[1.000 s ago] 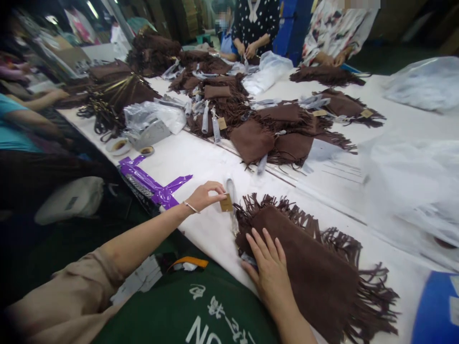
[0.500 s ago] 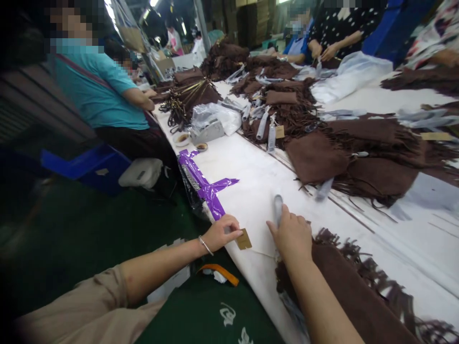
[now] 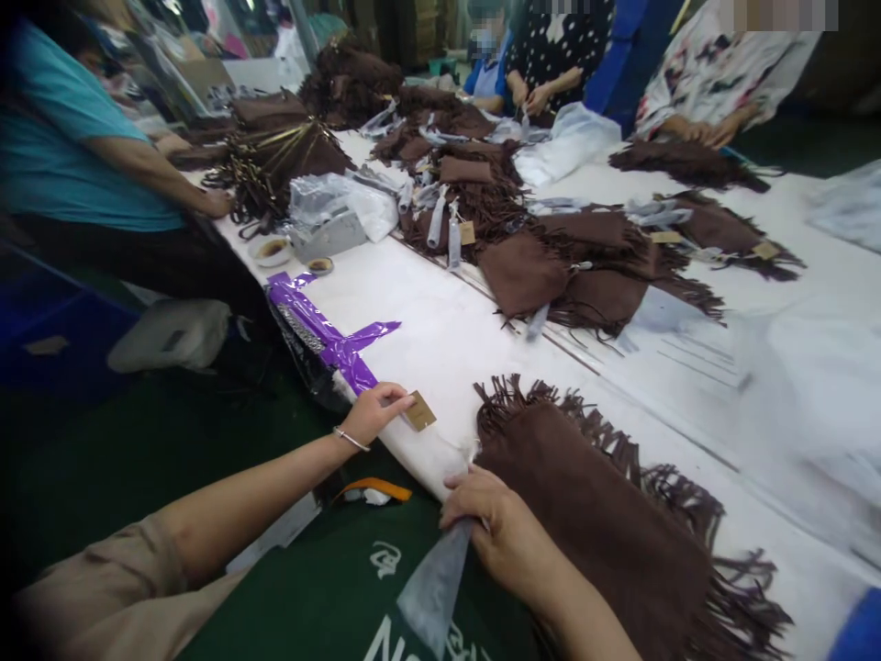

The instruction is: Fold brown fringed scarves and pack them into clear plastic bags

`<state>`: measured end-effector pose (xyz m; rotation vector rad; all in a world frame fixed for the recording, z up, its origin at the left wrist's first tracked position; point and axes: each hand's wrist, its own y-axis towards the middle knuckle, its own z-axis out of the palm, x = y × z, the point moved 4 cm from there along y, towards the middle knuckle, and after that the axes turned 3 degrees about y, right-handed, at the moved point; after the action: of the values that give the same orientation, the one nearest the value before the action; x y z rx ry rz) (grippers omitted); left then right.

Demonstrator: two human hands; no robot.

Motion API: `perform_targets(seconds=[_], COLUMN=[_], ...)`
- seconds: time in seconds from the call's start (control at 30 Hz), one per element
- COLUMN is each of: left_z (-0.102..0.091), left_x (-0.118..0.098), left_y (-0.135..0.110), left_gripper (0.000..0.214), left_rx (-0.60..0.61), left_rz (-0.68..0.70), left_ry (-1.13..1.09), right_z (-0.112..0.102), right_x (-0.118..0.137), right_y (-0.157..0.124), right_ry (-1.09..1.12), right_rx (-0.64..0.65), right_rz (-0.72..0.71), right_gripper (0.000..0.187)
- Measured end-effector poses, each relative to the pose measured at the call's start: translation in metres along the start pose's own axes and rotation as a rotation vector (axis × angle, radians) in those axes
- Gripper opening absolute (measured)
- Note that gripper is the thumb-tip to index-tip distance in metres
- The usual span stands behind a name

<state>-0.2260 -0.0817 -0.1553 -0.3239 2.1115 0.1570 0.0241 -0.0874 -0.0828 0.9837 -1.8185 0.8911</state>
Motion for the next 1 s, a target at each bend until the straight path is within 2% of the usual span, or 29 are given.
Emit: perform_targets(seconds=[0.07, 0.17, 0.23, 0.33, 0.43, 0.5, 0.57, 0.63, 0.67, 0.7, 0.73, 0.8, 0.83, 0.9, 0.97, 1.0], left_z=[0.003, 0.008, 0.012, 0.021, 0.04, 0.061, 0.09, 0.125, 0.142, 0.158, 0.171, 0.182, 0.179, 0.156, 0.12, 0.102], left_x=[-0.003, -0.013, -0.025, -0.054, -0.095, -0.125, -0.15, -0.166, -0.171, -0.174, -0.176, -0.174, -0.171, -0.154, -0.127, -0.112], left_y=[0.003, 0.007, 0.011, 0.016, 0.019, 0.019, 0.017, 0.018, 0.019, 0.021, 0.024, 0.035, 0.044, 0.066, 0.08, 0.081], left_gripper=[0.028, 0.031, 0.031, 0.029, 0.022, 0.015, 0.01, 0.008, 0.007, 0.005, 0.005, 0.015, 0.019, 0.017, 0.021, 0.026], left_rx=[0.026, 0.038, 0.032, 0.061, 0.175, 0.321, 0.479, 0.609, 0.658, 0.7, 0.725, 0.708, 0.648, 0.457, 0.274, 0.228], left_rz=[-0.019, -0.015, 0.015, 0.1, 0.322, 0.565, 0.784, 0.918, 0.96, 0.992, 1.013, 1.005, 0.939, 0.703, 0.452, 0.366], left_ry=[-0.007, 0.002, 0.004, -0.014, -0.068, -0.09, -0.052, 0.029, 0.072, 0.116, 0.15, 0.167, 0.162, 0.164, 0.211, 0.238], right_z=[0.006, 0.01, 0.014, 0.024, 0.03, 0.025, 0.012, -0.002, -0.006, -0.01, -0.012, -0.01, -0.008, -0.003, -0.001, -0.001], right_x=[-0.01, -0.018, -0.02, -0.027, -0.032, -0.028, -0.022, -0.02, -0.02, -0.022, -0.025, -0.039, -0.049, -0.066, -0.072, -0.07], right_y=[-0.017, -0.029, -0.031, -0.035, -0.048, -0.06, -0.073, -0.086, -0.089, -0.09, -0.089, -0.082, -0.078, -0.075, -0.075, -0.074], right_ry=[-0.159, -0.406, -0.577, -0.712, -0.621, -0.502, -0.418, -0.417, -0.45, -0.502, -0.57, -0.727, -0.802, -0.9, -0.916, -0.909], right_rx=[0.052, 0.013, -0.023, -0.055, -0.128, -0.299, -0.633, -0.97, -1.076, -1.126, -1.117, -0.972, -0.875, -0.736, -0.724, -0.738], right_rz=[0.034, 0.083, 0.052, -0.013, -0.07, -0.128, -0.149, -0.113, -0.093, -0.084, -0.08, -0.049, -0.01, 0.104, 0.182, 0.193], right_gripper=[0.037, 0.021, 0.017, 0.023, 0.028, 0.03, 0.028, 0.026, 0.027, 0.029, 0.033, 0.042, 0.046, 0.051, 0.051, 0.052])
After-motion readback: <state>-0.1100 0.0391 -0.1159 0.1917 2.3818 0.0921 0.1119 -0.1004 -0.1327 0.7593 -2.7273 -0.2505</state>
